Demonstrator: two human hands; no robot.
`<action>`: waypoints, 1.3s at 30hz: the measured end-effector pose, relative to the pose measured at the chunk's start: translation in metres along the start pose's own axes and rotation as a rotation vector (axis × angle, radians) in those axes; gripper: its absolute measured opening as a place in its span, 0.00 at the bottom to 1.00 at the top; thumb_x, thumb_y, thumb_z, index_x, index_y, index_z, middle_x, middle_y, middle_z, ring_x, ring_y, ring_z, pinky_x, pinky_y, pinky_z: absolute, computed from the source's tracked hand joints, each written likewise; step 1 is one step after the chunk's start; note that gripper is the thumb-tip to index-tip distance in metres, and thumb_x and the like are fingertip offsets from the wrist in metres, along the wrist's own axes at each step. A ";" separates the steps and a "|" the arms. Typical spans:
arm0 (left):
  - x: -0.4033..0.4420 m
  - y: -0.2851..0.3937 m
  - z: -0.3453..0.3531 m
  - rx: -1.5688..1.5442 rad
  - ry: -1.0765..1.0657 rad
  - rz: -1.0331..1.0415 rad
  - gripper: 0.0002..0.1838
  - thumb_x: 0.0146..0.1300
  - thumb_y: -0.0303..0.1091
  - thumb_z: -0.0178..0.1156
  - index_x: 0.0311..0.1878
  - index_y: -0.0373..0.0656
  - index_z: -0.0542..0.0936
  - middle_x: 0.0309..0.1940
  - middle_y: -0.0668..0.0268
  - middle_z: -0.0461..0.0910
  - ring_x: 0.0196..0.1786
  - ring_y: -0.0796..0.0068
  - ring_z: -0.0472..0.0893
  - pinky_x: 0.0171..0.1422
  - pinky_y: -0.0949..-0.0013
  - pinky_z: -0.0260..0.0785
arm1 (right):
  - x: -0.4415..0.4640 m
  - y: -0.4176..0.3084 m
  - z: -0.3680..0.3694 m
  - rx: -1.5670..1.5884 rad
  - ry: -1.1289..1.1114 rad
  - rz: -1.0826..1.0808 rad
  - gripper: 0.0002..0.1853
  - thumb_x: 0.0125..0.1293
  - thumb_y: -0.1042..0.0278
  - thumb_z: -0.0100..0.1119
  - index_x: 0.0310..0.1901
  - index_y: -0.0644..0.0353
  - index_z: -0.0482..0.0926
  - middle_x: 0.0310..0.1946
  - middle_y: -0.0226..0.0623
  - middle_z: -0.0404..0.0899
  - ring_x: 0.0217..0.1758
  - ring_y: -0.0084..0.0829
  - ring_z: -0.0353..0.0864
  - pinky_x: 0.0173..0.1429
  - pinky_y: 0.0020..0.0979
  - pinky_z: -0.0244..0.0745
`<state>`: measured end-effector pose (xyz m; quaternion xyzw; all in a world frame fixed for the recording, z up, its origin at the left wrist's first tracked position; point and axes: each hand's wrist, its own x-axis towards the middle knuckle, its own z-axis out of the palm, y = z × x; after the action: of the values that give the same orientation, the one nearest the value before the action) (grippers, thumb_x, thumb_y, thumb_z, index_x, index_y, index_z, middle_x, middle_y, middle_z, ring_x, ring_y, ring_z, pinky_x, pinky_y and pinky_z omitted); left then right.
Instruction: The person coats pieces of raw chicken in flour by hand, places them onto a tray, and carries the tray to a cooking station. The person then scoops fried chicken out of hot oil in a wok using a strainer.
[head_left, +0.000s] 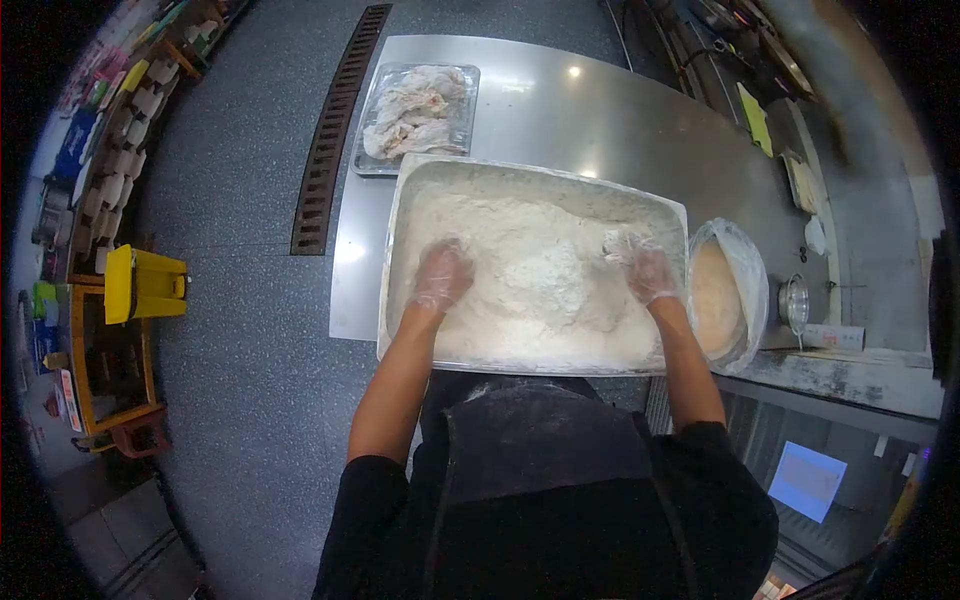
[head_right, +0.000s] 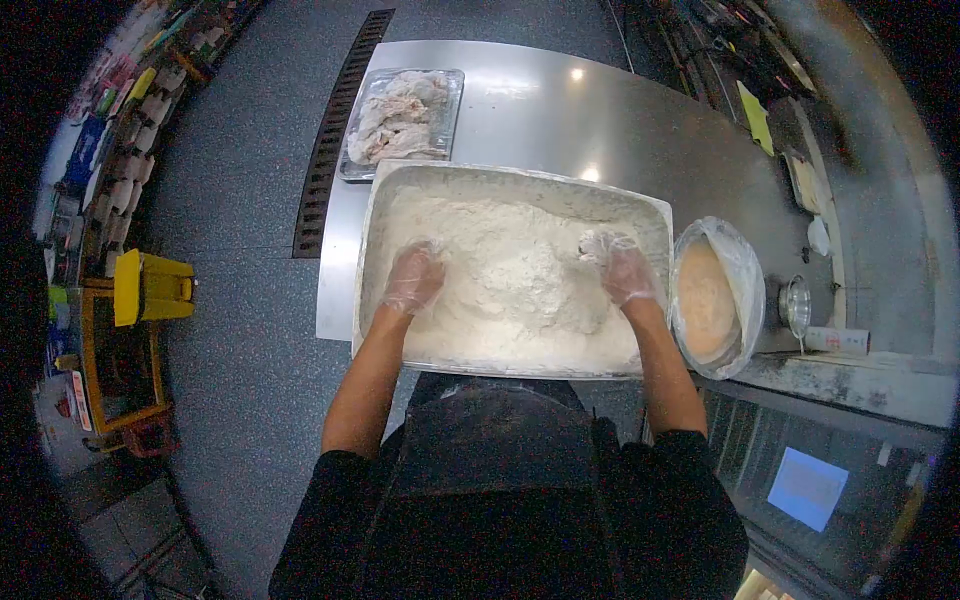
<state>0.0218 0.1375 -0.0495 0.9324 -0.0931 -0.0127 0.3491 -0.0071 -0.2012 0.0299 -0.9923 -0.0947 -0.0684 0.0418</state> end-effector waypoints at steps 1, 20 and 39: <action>-0.001 -0.001 -0.001 -0.031 -0.009 -0.020 0.08 0.47 0.33 0.56 0.28 0.39 0.77 0.30 0.52 0.77 0.36 0.52 0.76 0.43 0.57 0.69 | 0.000 -0.007 -0.012 0.009 0.094 -0.064 0.14 0.58 0.71 0.47 0.45 0.60 0.76 0.44 0.46 0.76 0.47 0.44 0.75 0.52 0.39 0.70; 0.004 -0.005 0.010 0.100 -0.020 -0.077 0.13 0.50 0.38 0.57 0.34 0.39 0.77 0.36 0.51 0.77 0.42 0.51 0.76 0.50 0.57 0.68 | 0.006 -0.031 0.028 0.526 -0.026 0.266 0.20 0.55 0.64 0.57 0.47 0.66 0.74 0.45 0.49 0.76 0.49 0.46 0.74 0.57 0.35 0.66; 0.042 0.071 0.019 -0.691 -0.449 -0.170 0.20 0.65 0.42 0.47 0.52 0.37 0.74 0.45 0.56 0.78 0.47 0.68 0.75 0.53 0.68 0.65 | 0.020 -0.015 0.097 0.590 -0.245 0.275 0.27 0.56 0.52 0.52 0.56 0.57 0.70 0.55 0.47 0.70 0.59 0.43 0.67 0.64 0.35 0.60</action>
<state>0.0498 0.0649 -0.0152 0.7388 -0.0800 -0.2749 0.6101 0.0214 -0.1740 -0.0615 -0.9418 0.0201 0.0877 0.3239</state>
